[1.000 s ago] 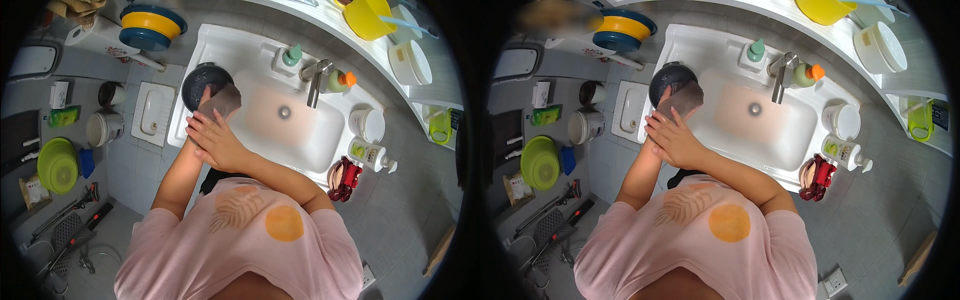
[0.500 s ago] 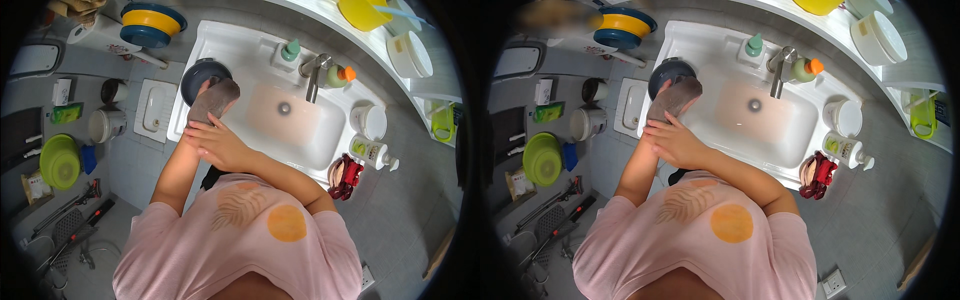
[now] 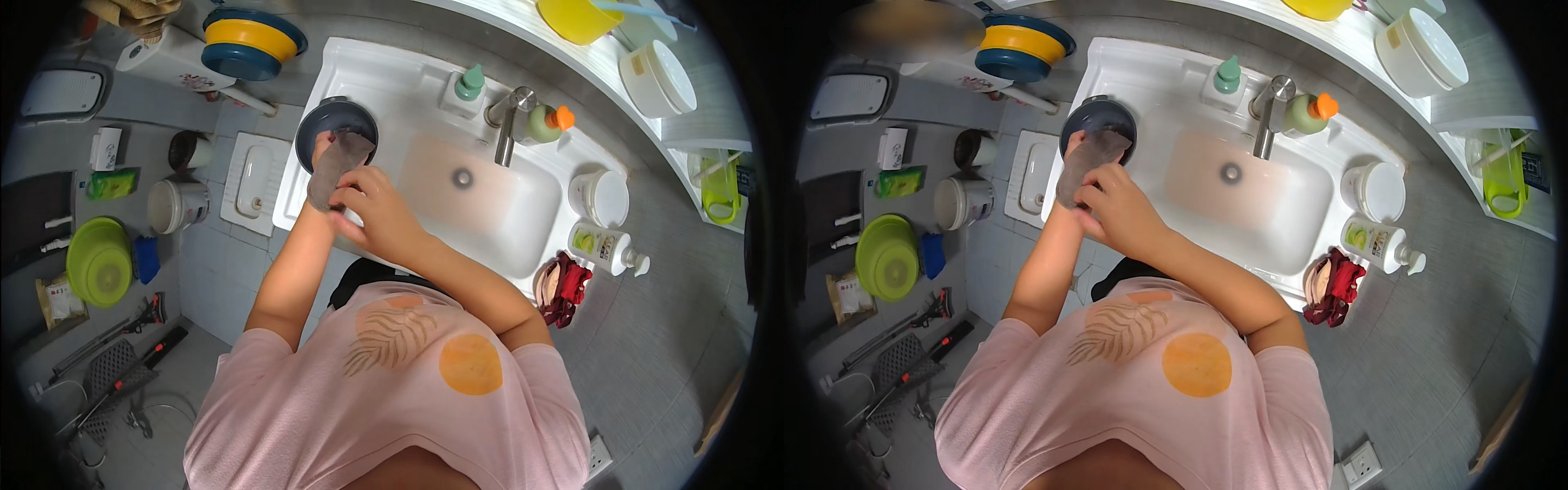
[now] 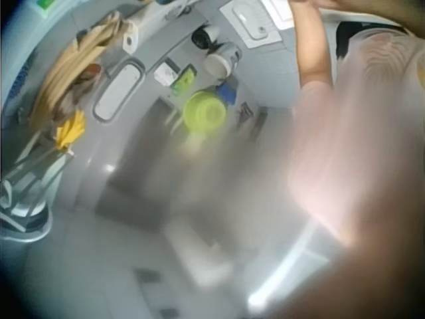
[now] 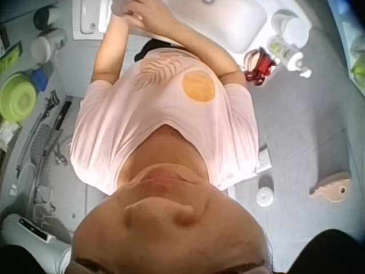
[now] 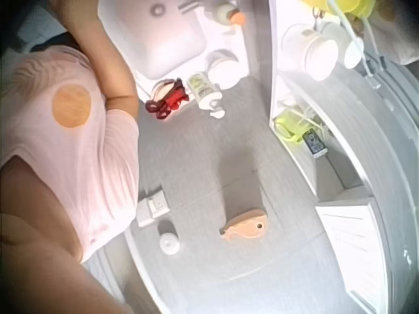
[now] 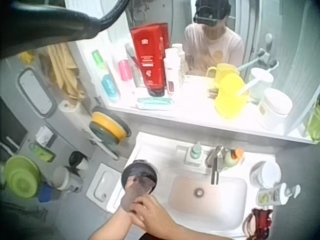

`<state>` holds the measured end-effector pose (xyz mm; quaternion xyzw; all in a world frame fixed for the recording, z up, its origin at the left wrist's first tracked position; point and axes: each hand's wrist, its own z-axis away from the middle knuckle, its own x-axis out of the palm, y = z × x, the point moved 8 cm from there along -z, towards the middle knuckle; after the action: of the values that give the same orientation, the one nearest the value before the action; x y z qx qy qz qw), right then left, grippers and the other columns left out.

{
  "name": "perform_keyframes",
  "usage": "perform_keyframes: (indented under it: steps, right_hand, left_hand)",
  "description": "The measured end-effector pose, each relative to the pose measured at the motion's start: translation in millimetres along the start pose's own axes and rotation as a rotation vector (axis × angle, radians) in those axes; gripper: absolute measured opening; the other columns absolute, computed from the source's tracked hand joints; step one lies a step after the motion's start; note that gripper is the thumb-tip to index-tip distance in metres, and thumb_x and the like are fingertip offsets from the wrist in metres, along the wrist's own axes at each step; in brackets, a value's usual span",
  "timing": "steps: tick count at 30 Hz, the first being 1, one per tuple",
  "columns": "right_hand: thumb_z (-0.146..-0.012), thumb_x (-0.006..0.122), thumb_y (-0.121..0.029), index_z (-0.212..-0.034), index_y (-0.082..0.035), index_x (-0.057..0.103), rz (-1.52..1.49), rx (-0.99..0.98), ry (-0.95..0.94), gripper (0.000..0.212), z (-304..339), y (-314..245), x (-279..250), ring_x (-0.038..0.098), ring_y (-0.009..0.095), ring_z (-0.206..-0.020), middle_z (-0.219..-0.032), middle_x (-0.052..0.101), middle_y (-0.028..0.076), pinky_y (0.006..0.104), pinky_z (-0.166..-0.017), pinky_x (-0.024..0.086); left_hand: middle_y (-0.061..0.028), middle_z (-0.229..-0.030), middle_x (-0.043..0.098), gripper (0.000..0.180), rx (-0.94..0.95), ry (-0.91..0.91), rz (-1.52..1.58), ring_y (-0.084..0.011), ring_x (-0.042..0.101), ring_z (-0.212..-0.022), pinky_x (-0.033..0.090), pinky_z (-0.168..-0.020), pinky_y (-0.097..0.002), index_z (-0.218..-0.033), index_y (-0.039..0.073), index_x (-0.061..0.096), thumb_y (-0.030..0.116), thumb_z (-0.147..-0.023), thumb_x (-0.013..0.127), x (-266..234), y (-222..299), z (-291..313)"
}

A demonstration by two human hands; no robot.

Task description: The person hand-washes a maroon patterned cloth, a red cloth, and a grey cloth in a white sink. They use a wooden brush and liquid soap, scrubbing and rinsing each item under running water before wringing them out.

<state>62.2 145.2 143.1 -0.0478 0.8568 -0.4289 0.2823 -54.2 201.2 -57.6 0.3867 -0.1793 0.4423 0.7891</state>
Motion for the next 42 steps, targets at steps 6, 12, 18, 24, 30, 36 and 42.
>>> perform_keyframes:
  steps: [6,12,18,24,30,36,42]
  right_hand:
    - [-0.073,0.063,-0.004,-0.084,-0.004,0.055,-0.094,0.050,-0.038,0.014,-10.7,13.6,12.4,0.053,0.028,-0.080,-0.084,0.054,0.011,0.0349,-0.073,0.044]
    - [-0.089,0.050,-0.017,-0.090,-0.006,0.052,-0.618,0.512,-0.141,0.012,-58.3,54.4,-4.8,0.047,0.005,-0.069,-0.077,0.051,-0.003,0.0225,-0.059,0.039]
    - [-0.088,0.050,-0.017,-0.089,-0.006,0.055,-0.543,0.448,-0.214,0.012,-113.4,25.6,-51.1,0.039,0.000,-0.060,-0.065,0.047,-0.008,0.0170,-0.052,0.031]
    - [-0.085,0.051,-0.014,-0.089,-0.002,0.056,-0.480,0.183,-0.042,0.014,-127.6,-32.1,-107.2,0.047,0.005,-0.061,-0.074,0.056,0.000,0.0220,-0.052,0.038]
    - [-0.089,0.051,-0.014,-0.098,-0.006,0.054,-0.622,0.002,0.407,0.012,-94.8,-35.7,-153.8,0.049,0.008,-0.070,-0.085,0.053,0.001,0.0203,-0.062,0.041]
    - [-0.091,0.048,-0.017,-0.097,-0.007,0.052,-1.219,0.323,0.392,0.012,-34.5,18.9,-122.8,0.052,0.011,-0.074,-0.086,0.054,0.002,0.0242,-0.068,0.044]
    - [-0.084,0.056,-0.014,-0.089,-0.005,0.057,-0.182,0.064,0.212,0.010,17.1,29.6,-68.0,0.055,0.011,-0.078,-0.085,0.059,0.002,0.0267,-0.071,0.044]
  left_hand:
    - [-0.0119,-0.101,0.058,0.038,0.078,-0.050,0.093,-0.0252,0.053,-0.096,0.042,-0.088,-0.0367,-0.105,0.004,0.053,0.034,-0.087,0.038,7.6,16.6,10.7]
    - [-0.0066,-0.097,0.059,0.046,0.315,0.326,-0.709,-0.0147,0.052,-0.091,0.036,-0.085,-0.0253,-0.104,0.008,0.056,0.047,-0.090,0.038,11.7,78.3,59.9]
    - [-0.0024,-0.094,0.057,0.028,0.457,-0.437,-0.833,-0.0093,0.051,-0.088,0.038,-0.082,-0.0235,-0.099,0.002,0.056,0.027,-0.090,0.048,125.7,135.2,148.3]
    - [-0.0027,-0.090,0.056,0.015,0.721,-0.576,-1.020,-0.0047,0.051,-0.079,0.042,-0.070,-0.0187,-0.093,-0.002,0.053,-0.003,-0.080,0.060,193.4,135.7,212.5]
    - [-0.0127,-0.096,0.059,0.022,0.547,-0.766,-0.803,-0.0173,0.059,-0.086,0.049,-0.077,-0.0301,-0.105,-0.004,0.051,0.001,-0.084,0.053,248.7,67.4,247.1]
    - [-0.0122,-0.094,0.058,0.020,-0.246,-0.329,-0.397,-0.0253,0.055,-0.098,0.044,-0.089,-0.0444,-0.096,0.001,0.054,0.017,-0.089,0.045,151.0,-30.9,138.1]
    - [-0.0148,-0.132,0.035,0.048,-0.311,-0.697,-0.114,-0.0239,0.039,-0.120,0.033,-0.101,-0.0388,-0.131,0.005,0.027,0.029,-0.092,0.040,97.2,-119.7,74.0]
